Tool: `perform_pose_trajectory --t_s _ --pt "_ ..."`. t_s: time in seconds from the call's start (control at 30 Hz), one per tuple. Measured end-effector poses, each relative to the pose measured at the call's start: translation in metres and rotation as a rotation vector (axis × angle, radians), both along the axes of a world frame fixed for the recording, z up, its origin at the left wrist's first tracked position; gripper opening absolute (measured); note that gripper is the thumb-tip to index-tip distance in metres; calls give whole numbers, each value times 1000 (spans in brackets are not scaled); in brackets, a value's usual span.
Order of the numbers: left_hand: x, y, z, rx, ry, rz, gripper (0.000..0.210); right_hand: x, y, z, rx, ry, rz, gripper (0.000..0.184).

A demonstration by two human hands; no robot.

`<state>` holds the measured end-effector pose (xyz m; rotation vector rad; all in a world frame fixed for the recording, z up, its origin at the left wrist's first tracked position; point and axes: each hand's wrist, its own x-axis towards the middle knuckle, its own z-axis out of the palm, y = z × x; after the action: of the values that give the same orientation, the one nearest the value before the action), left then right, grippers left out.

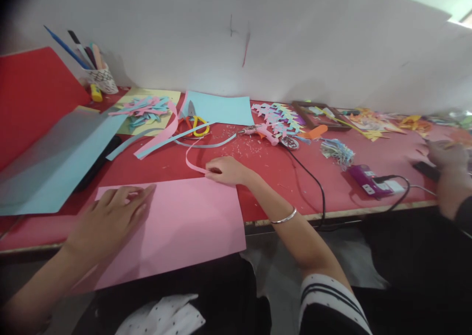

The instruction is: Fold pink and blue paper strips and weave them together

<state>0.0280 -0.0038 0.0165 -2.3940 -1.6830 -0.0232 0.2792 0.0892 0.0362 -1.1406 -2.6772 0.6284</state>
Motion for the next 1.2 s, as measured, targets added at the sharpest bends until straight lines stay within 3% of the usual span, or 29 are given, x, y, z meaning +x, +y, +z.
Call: perform_pose_trajectory --t_s 0.53,0.83,1.2 --pt "-2 0 -1 34 22 -16 42 9 7 -10 41 18 -121 24" --pt "0 0 1 6 34 2 41 20 9 -12 -4 104 6 20" --pt "0 0 0 -18 9 11 43 20 7 -9 -33 20 25 25"
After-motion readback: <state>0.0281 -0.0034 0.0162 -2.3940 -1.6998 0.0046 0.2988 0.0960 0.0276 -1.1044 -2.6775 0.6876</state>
